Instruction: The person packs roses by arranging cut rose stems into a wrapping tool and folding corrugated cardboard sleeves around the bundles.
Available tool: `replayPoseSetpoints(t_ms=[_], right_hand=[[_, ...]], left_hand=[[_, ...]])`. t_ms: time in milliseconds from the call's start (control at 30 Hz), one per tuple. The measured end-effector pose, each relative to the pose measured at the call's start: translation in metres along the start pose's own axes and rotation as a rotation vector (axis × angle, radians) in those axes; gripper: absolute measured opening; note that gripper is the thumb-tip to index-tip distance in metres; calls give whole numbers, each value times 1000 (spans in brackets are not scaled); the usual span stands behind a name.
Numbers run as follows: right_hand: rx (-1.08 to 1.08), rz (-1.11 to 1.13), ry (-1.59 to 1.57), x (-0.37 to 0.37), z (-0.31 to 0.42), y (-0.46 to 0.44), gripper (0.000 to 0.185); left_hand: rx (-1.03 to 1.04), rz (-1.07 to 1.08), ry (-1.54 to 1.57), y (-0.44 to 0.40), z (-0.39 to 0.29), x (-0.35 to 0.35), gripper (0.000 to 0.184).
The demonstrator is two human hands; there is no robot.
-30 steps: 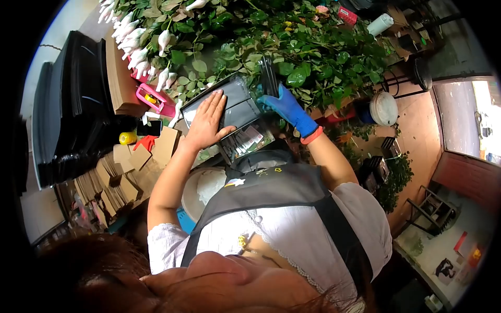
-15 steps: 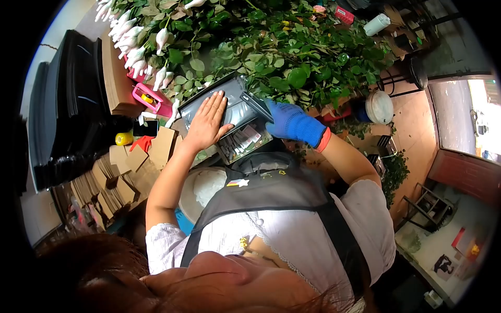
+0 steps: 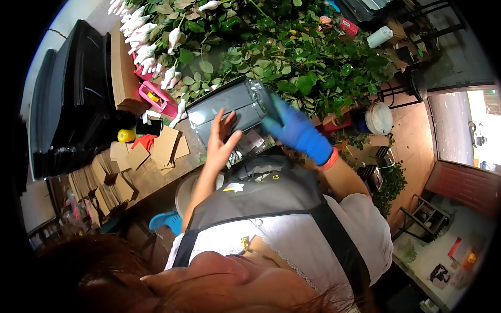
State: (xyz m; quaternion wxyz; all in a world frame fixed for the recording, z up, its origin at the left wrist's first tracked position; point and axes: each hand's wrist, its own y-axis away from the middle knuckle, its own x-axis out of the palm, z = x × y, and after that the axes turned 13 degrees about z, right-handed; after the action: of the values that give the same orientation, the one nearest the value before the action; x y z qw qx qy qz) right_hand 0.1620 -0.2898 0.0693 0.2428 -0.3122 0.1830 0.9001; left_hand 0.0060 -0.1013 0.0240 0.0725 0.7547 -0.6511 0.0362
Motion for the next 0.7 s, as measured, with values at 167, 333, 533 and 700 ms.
replayPoseSetpoints(t_ms=[167, 333, 533, 700], right_hand=[[-337, 330, -177, 26, 63, -33, 38], [-329, -41, 522, 74, 0, -116, 43], [187, -6, 635, 17, -14, -58, 43], [-361, -167, 465, 15, 40, -54, 40]], left_hand=[[201, -346, 480, 34, 2, 5, 62], [48, -720, -274, 61, 53, -71, 65], [-326, -505, -864, 46, 114, -117, 80], [-316, -472, -1105, 27, 126, -120, 74]])
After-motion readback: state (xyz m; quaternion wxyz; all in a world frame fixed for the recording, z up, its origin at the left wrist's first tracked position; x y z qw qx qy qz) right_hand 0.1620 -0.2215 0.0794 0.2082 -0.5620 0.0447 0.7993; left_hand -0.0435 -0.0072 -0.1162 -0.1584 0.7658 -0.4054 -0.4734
